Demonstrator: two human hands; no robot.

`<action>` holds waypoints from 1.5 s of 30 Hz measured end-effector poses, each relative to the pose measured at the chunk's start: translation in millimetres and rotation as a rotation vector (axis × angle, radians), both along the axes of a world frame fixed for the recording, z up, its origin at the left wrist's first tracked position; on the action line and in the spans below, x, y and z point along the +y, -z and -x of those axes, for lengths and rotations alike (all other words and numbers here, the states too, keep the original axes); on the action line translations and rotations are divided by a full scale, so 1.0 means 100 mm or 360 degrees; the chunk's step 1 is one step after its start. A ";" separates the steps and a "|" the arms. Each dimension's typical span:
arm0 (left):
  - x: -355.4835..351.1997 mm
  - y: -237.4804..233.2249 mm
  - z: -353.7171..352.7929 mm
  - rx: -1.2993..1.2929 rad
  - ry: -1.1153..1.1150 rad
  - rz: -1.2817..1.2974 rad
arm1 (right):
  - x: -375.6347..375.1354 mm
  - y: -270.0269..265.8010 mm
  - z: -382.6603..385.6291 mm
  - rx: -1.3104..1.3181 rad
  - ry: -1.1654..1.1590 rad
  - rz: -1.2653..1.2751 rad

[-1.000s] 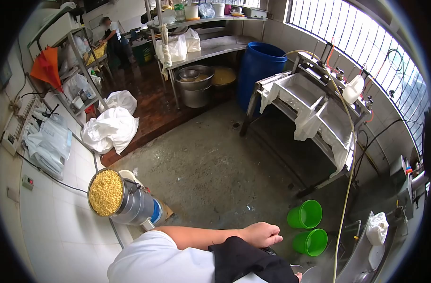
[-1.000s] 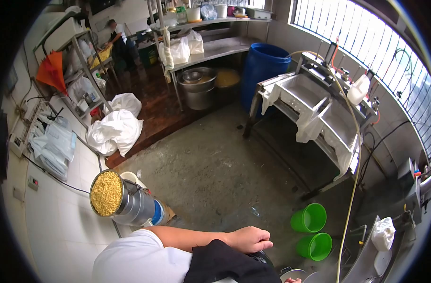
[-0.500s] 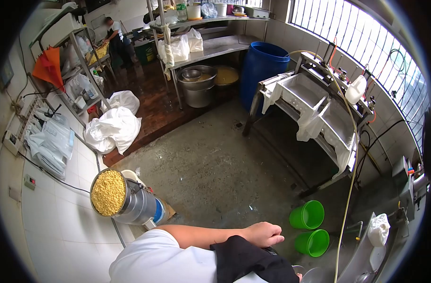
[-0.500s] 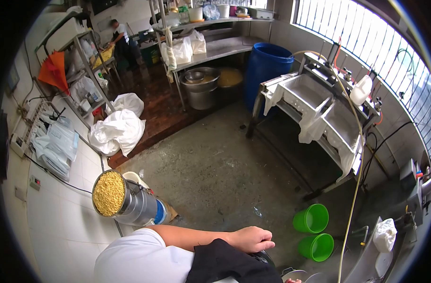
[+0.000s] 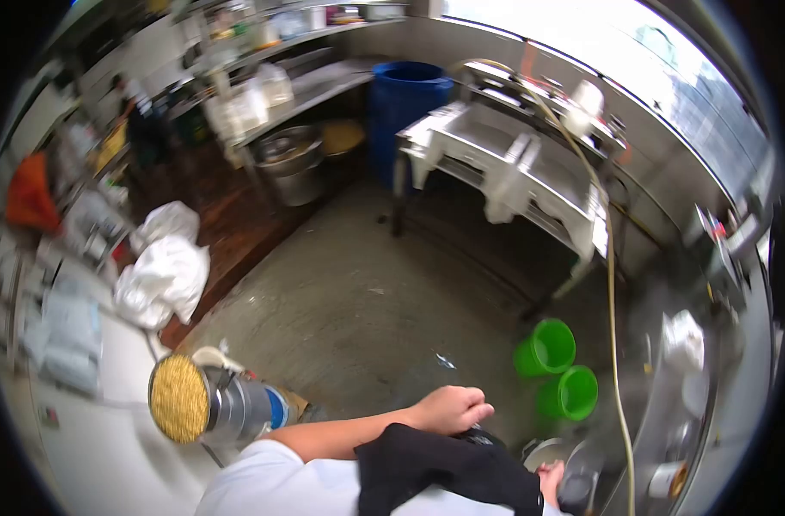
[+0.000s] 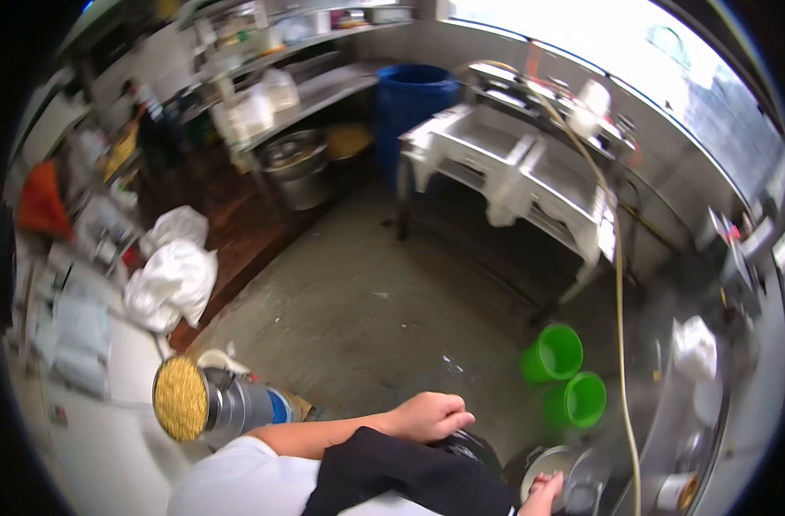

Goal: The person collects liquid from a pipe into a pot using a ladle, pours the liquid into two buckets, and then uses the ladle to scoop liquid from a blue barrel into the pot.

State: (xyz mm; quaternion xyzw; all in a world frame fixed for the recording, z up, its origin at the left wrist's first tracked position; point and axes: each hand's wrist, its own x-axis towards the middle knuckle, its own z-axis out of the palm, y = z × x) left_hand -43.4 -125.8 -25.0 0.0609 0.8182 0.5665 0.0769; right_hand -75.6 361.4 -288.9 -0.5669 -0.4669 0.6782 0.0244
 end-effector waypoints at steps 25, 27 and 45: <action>0.55 0.21 0.01 -0.0126 0.0241 0.0059 | 0.42 -0.10 -0.59 0.0086 0.0154 0.0011; 0.70 0.14 -0.01 -0.0166 0.0201 0.0072 | 0.46 -0.06 -0.64 0.0049 0.0165 0.0003; 2.39 0.03 -0.16 -0.0084 0.0425 0.0267 | 1.45 0.25 -1.56 -0.0184 0.0036 -0.0056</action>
